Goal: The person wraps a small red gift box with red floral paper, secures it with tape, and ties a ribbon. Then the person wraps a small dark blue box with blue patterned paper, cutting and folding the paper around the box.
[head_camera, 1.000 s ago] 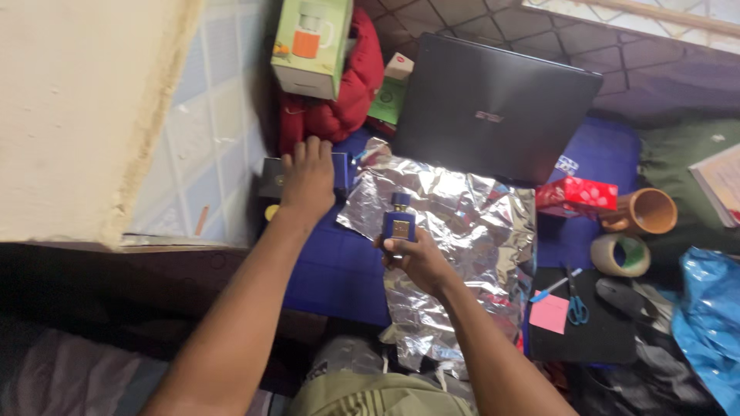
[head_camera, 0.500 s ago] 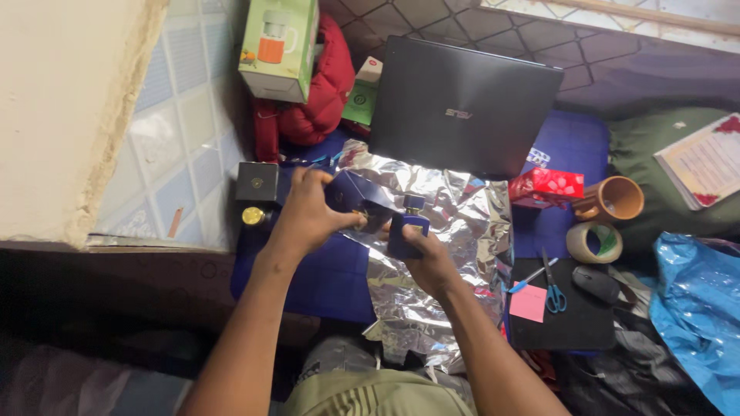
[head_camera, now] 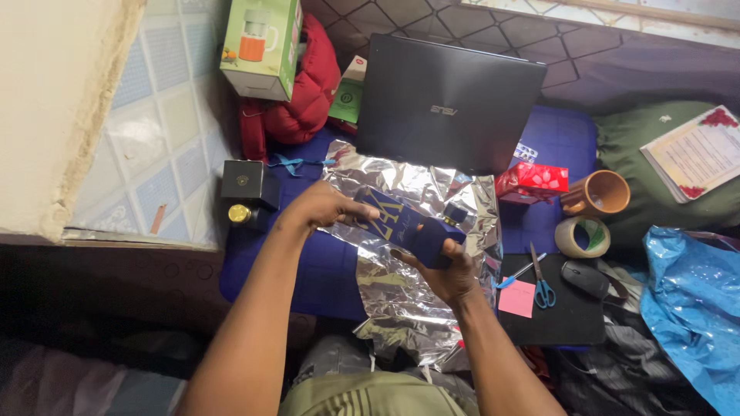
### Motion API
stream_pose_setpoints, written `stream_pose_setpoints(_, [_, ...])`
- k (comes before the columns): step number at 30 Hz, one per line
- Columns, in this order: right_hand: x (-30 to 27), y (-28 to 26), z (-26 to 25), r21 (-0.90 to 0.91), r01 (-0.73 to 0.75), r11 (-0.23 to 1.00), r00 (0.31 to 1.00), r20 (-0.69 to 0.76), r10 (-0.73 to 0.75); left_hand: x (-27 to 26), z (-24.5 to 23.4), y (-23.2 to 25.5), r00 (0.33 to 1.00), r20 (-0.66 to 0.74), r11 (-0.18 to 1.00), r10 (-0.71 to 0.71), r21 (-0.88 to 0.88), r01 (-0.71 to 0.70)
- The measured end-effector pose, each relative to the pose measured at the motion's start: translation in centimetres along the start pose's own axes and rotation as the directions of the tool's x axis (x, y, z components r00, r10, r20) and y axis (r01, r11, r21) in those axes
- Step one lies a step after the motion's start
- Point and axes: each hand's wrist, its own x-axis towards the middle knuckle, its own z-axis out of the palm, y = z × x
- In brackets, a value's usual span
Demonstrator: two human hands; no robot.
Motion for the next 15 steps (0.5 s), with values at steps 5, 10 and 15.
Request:
stream_pose_setpoints(5, [-0.5, 0.3, -1.3, -0.163, 0.021, 0.986, 0.994, -0.099, -0.038, 2.7, 1.0, -1.3, 0.996, -0.044, 0.984, 0.076, -0.161, -0.082])
stream_pose_setpoints(10, [-1.1, 0.8, -1.6, -0.080, 0.075, 0.994, 0.984, -0.158, -0.087, 2.1, 3.4, -1.8, 0.836, -0.387, 0.919, 0.389, 0.105, -0.379])
stream_pose_setpoints(15, [-2.0, 1.6, -3.0, 0.074, 0.088, 0.993, 0.986, -0.148, -0.077, 0.2, 8.5, -2.7, 0.844, -0.381, 0.841, 0.377, -0.240, -0.485])
